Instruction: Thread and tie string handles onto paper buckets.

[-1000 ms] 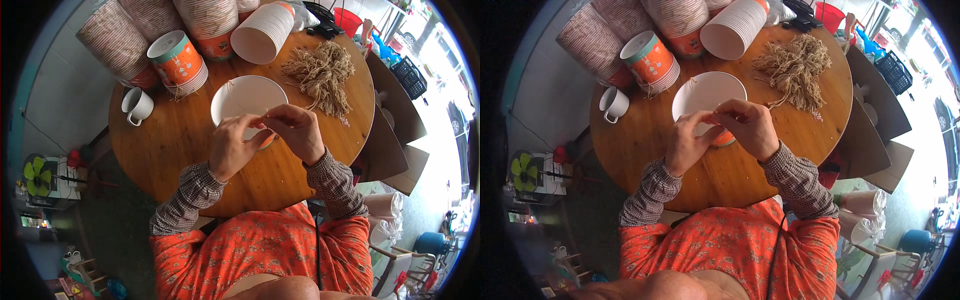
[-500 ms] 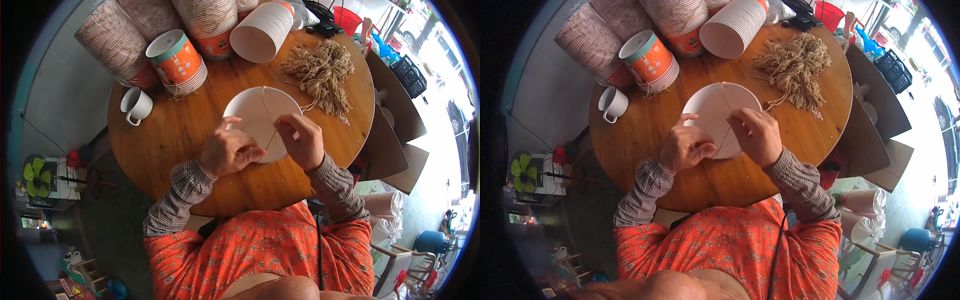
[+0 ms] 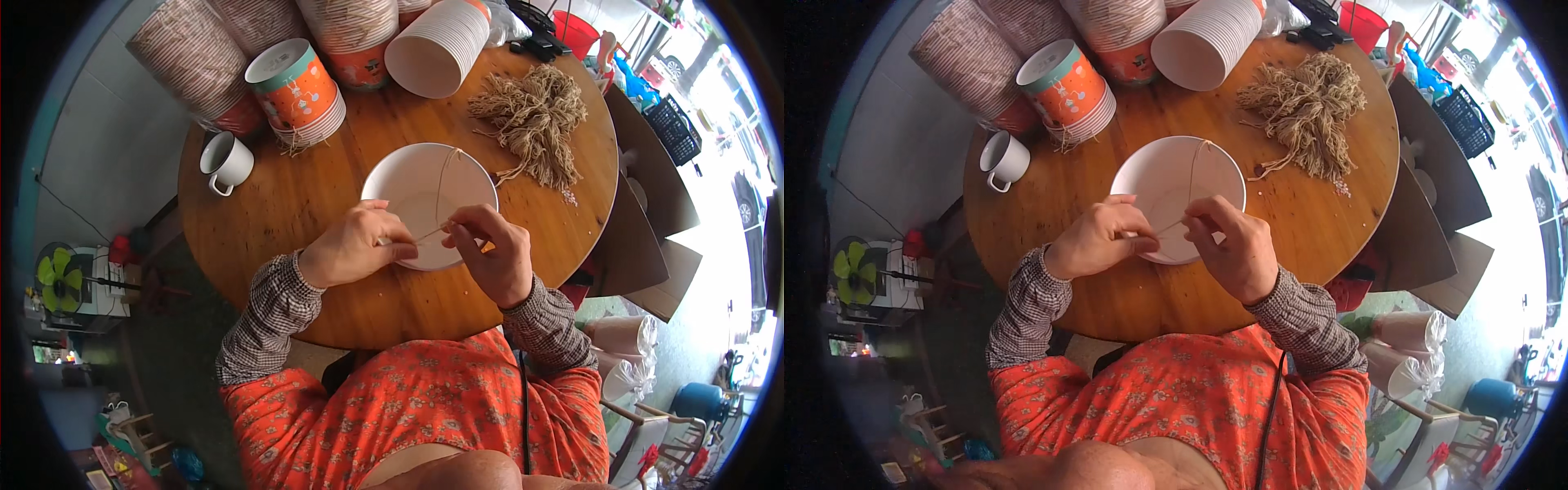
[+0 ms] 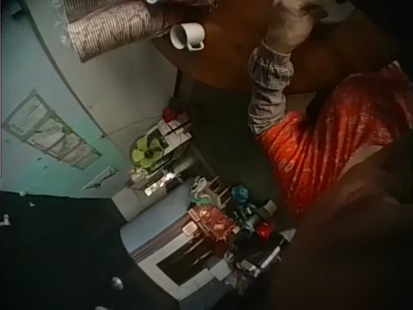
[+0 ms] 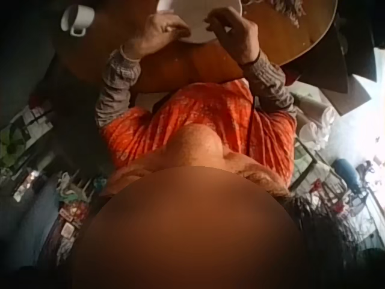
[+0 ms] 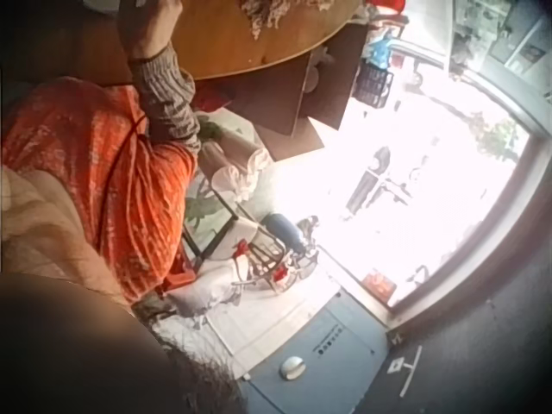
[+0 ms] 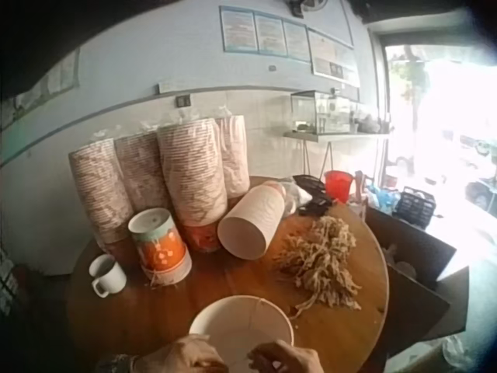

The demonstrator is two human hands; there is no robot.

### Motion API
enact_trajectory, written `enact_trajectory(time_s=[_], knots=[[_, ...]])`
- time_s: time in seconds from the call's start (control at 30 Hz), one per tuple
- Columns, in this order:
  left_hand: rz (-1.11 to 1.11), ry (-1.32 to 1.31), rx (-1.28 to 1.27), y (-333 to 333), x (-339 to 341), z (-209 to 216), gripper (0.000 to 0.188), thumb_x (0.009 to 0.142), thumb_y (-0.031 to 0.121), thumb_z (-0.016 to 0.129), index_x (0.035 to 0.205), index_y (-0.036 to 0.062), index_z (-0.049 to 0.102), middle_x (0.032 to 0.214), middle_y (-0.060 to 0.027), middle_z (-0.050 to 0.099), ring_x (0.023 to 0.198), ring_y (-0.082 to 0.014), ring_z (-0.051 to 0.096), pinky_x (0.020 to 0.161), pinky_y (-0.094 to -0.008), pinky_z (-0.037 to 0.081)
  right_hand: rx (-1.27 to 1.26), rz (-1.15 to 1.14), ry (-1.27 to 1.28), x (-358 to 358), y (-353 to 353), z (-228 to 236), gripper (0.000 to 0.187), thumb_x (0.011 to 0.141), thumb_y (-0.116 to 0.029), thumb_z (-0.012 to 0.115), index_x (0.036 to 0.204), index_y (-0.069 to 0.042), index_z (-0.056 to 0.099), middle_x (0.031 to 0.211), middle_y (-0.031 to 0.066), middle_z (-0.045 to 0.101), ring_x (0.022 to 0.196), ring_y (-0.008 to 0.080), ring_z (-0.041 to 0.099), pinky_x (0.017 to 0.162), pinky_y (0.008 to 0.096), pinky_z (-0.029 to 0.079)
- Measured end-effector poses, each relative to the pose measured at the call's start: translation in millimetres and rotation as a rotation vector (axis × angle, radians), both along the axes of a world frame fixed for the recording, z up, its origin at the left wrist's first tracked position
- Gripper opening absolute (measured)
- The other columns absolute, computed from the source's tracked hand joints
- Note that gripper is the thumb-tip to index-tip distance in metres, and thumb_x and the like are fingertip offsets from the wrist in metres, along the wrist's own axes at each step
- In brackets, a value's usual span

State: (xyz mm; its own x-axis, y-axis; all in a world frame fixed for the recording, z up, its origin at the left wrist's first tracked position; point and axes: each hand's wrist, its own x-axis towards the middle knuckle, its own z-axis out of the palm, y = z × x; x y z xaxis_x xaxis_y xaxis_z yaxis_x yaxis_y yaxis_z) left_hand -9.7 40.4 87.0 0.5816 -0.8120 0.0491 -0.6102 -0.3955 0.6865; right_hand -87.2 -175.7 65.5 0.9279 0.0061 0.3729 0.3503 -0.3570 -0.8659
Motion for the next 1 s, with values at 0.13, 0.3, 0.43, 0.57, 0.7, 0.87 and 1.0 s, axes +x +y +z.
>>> enact_trajectory(time_s=[0.13,0.3,0.43,0.57,0.7,0.87,1.0], knots=[[0.224,0.231,-0.190,-4,-3,3,0.020,0.089,0.023,0.067,0.093,0.0036,0.071,0.083,-0.0076,0.068,0.074,-0.0231,0.065,0.084,-0.0351,0.051,0.152,0.026,0.104,-1,-2,3,0.007,0.089,0.002,0.059,0.096,0.003,0.060,0.085,0.0090,0.069,0.078,0.0164,0.071,0.068,0.0253,0.056],[0.225,0.029,-0.068,-11,-6,12,0.025,0.092,0.025,0.062,0.088,0.0022,0.070,0.079,-0.0134,0.066,0.072,-0.0287,0.065,0.071,-0.0353,0.053,0.147,0.084,0.124,4,-5,3,0.008,0.089,-0.002,0.060,0.097,0.001,0.060,0.086,0.0102,0.069,0.080,0.0167,0.071,0.067,0.0263,0.057],[0.093,-0.362,0.291,-14,0,7,0.041,0.092,0.035,0.059,0.072,0.0014,0.070,0.065,-0.0150,0.064,0.067,-0.0328,0.064,0.068,-0.0401,0.051,0.141,0.094,0.110,5,-1,4,0.008,0.089,-0.001,0.059,0.097,0.000,0.060,0.086,0.0108,0.068,0.079,0.0171,0.071,0.067,0.0266,0.057],[-0.023,0.033,0.574,-24,22,22,0.040,0.085,0.038,0.066,0.072,0.0004,0.070,0.061,-0.0122,0.064,0.063,-0.0264,0.064,0.068,-0.0376,0.050,0.090,0.107,0.053,3,4,3,0.008,0.089,-0.001,0.059,0.097,-0.001,0.060,0.086,0.0108,0.067,0.079,0.0178,0.071,0.068,0.0274,0.057],[-0.046,0.353,0.346,-19,33,30,0.024,0.088,0.021,0.068,0.097,-0.0012,0.069,0.081,-0.0044,0.068,0.078,-0.0084,0.061,0.071,-0.0258,0.049,0.051,0.102,0.024,3,3,4,0.008,0.089,-0.002,0.061,0.097,-0.001,0.061,0.087,0.0104,0.066,0.080,0.0190,0.070,0.067,0.0281,0.057],[0.154,0.483,-0.111,-16,10,19,0.016,0.094,0.011,0.060,0.100,-0.0014,0.068,0.085,-0.0016,0.068,0.077,-0.0069,0.060,0.072,-0.0236,0.050,-0.038,0.104,-0.079,13,-2,12,0.008,0.088,-0.004,0.061,0.096,-0.001,0.061,0.088,0.0101,0.066,0.080,0.0202,0.069,0.065,0.0298,0.056],[0.178,0.454,-0.265,-11,1,15,0.016,0.093,0.010,0.061,0.103,-0.0017,0.068,0.087,-0.0014,0.069,0.077,-0.0059,0.059,0.071,-0.0225,0.051,-0.048,0.170,-0.213,24,1,21,0.007,0.091,-0.006,0.060,0.096,-0.001,0.058,0.087,0.0103,0.067,0.073,0.0211,0.068,0.060,0.0312,0.054]])
